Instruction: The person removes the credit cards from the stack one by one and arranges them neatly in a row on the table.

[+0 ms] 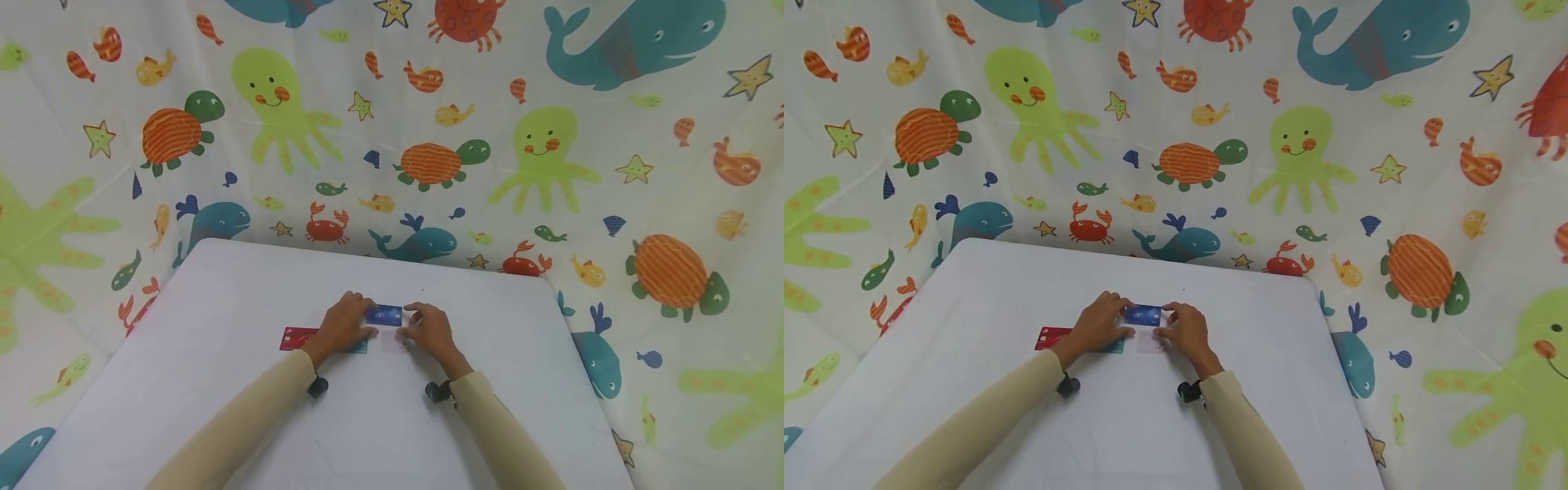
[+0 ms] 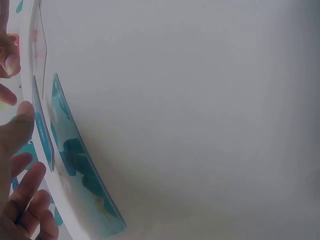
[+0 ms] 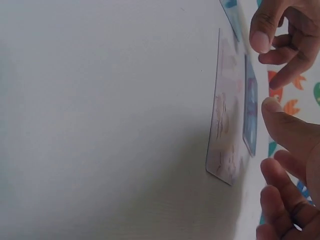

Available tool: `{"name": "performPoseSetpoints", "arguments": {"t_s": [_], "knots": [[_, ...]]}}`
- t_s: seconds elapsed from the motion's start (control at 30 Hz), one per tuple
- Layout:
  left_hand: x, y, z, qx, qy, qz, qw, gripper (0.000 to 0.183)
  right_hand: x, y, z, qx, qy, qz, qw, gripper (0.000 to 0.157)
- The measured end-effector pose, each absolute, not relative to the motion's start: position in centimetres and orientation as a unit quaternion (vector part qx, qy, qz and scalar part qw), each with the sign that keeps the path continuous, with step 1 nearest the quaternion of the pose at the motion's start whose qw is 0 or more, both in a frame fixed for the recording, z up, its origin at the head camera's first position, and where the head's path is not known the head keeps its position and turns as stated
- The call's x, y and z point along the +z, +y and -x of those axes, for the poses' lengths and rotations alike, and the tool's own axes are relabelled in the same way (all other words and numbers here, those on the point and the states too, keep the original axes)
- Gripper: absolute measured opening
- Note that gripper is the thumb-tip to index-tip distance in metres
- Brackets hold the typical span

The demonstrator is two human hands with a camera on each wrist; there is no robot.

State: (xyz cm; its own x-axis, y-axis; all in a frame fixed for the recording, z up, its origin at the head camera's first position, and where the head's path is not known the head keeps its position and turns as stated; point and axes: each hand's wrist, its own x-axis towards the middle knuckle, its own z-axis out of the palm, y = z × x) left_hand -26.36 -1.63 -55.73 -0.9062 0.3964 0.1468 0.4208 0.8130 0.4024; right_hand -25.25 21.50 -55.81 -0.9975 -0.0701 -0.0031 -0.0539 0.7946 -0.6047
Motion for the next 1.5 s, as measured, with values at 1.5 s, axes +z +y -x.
{"name": "performPoseSetpoints", "arguments": {"t_s": [1.5], "knots": [[-56.8,-1.1,29.0,-0.199,-0.961,0.194,-0.001,0.055,-56.3,20.2,27.6,-0.298,0.953,0.028,0.047,0.048]]}}
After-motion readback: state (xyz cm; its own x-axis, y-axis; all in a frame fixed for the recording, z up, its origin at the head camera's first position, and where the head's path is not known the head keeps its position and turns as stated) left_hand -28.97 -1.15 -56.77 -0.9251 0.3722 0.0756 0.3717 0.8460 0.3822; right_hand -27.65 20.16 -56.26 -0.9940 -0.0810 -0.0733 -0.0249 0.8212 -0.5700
